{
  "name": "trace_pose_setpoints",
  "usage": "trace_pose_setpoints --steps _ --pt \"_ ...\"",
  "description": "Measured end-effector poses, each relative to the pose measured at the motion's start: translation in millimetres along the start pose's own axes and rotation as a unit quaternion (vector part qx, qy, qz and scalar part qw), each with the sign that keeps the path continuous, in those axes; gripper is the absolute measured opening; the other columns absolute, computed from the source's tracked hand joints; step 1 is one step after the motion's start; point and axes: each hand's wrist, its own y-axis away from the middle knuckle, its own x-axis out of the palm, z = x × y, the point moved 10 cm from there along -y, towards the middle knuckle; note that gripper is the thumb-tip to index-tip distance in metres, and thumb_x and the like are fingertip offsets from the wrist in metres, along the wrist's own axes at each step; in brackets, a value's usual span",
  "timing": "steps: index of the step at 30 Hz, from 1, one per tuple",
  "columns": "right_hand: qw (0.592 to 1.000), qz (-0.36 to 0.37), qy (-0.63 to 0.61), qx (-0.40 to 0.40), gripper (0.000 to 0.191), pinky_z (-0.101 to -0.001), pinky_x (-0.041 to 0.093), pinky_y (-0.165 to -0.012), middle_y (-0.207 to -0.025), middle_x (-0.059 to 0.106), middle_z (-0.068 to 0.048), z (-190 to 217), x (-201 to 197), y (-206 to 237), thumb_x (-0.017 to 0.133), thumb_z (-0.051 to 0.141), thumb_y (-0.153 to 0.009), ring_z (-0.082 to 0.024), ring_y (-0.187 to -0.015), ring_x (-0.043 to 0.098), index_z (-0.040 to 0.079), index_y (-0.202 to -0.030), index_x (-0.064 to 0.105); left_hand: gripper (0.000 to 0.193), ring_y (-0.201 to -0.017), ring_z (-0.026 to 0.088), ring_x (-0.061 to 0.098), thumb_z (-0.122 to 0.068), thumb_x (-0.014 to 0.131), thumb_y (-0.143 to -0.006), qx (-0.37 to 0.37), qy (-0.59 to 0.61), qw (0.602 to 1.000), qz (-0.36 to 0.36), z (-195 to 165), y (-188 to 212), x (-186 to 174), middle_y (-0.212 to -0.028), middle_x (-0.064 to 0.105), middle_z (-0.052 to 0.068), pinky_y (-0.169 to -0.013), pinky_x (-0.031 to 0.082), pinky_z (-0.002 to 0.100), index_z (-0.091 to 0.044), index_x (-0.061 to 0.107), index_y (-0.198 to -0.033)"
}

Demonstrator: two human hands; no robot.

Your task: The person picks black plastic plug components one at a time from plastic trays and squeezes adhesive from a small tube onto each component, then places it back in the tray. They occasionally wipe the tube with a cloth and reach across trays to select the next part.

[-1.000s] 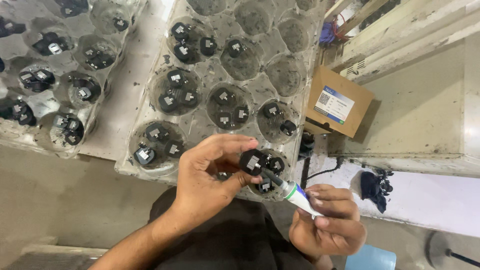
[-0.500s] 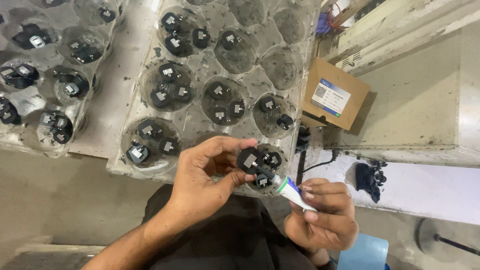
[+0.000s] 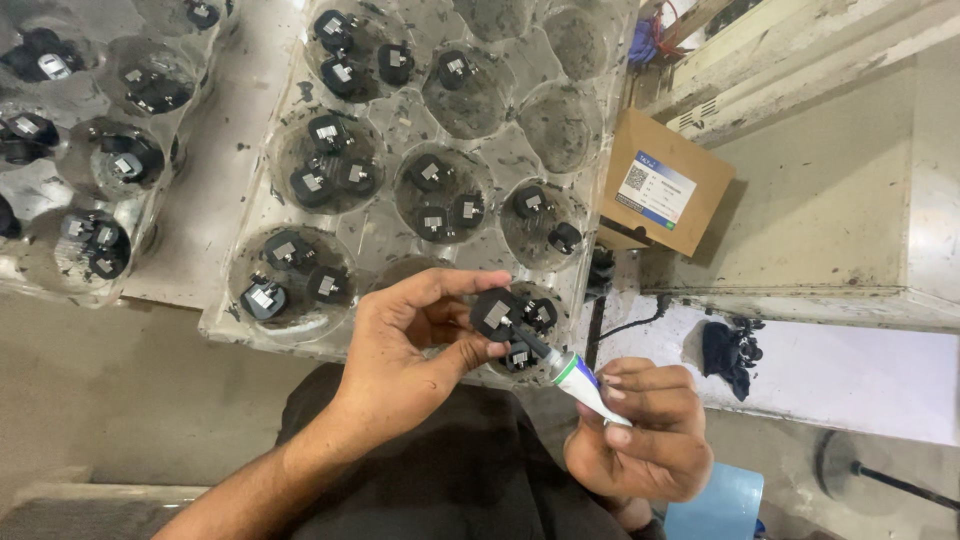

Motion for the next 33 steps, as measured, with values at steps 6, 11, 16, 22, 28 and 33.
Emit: trace_pose_setpoints --steps 6,11,16,22,28,33 --pt "1.0 0.017 0.013 0.014 0.029 -0.0367 0.064 -0.064 -0.085 0.06 -0.009 -3 -1 3 0.079 -0.001 -0.086 -0.021 -0.083 0.063 0.011 -0.099 0.056 0.047 -0.09 0.007 0.07 0.015 0.077 -0.082 -0.004 0.034 0.999 -0.002 12 0 1 -0.103 0.075 0.004 -0.082 0.062 0.024 0.0 0.07 -0.126" --pt "1.0 0.008 0.001 -0.006 0.029 -0.0358 0.064 -0.062 -0.084 0.061 -0.01 -3 -1 4 0.079 0.0 -0.085 -0.02 -0.082 0.064 0.011 -0.099 0.055 0.049 -0.096 0.012 0.072 0.018 0.072 -0.084 -0.01 0.124 0.992 0.012 28 0 7 -0.108 0.075 0.008 -0.086 0.063 0.027 0.004 0.066 -0.131" --pt "1.0 -0.003 0.018 0.023 0.029 -0.0352 0.063 -0.063 -0.087 0.06 -0.012 -3 2 2 0.079 0.001 -0.087 -0.021 -0.08 0.064 0.01 -0.099 0.053 0.052 -0.101 0.016 0.071 0.018 0.071 -0.086 -0.025 0.215 0.976 0.023 44 0 11 -0.118 0.073 0.011 -0.089 0.062 0.03 0.004 0.062 -0.136" --pt "0.99 -0.136 0.022 -0.023 0.03 -0.0348 0.065 -0.064 -0.084 0.063 -0.011 -5 -14 -1 0.079 0.01 -0.09 -0.021 -0.074 0.068 0.001 -0.102 0.054 0.047 -0.112 0.016 0.068 0.011 0.071 -0.089 -0.043 0.289 0.955 0.059 54 6 26 -0.129 0.069 0.007 -0.095 0.06 0.034 0.002 0.061 -0.134" --pt "0.99 -0.077 0.12 -0.014 0.029 -0.0343 0.065 -0.073 -0.095 0.061 -0.01 4 -16 -5 0.079 0.024 -0.1 -0.024 -0.087 0.071 0.006 -0.101 0.056 0.046 -0.093 0.017 0.068 -0.008 0.074 -0.099 -0.072 0.337 0.929 0.134 63 11 40 -0.119 0.068 0.011 -0.088 0.059 0.036 0.003 0.062 -0.142" --pt "0.988 -0.045 0.141 -0.043 0.031 -0.0324 0.065 -0.071 -0.09 0.064 -0.006 5 -15 -7 0.08 0.03 -0.098 -0.028 -0.091 0.072 0.009 -0.1 0.058 0.043 -0.09 0.018 0.068 -0.011 0.073 -0.099 -0.08 0.354 0.922 0.136 73 12 43 -0.132 0.066 0.01 -0.086 0.059 0.036 -0.003 0.062 -0.139"
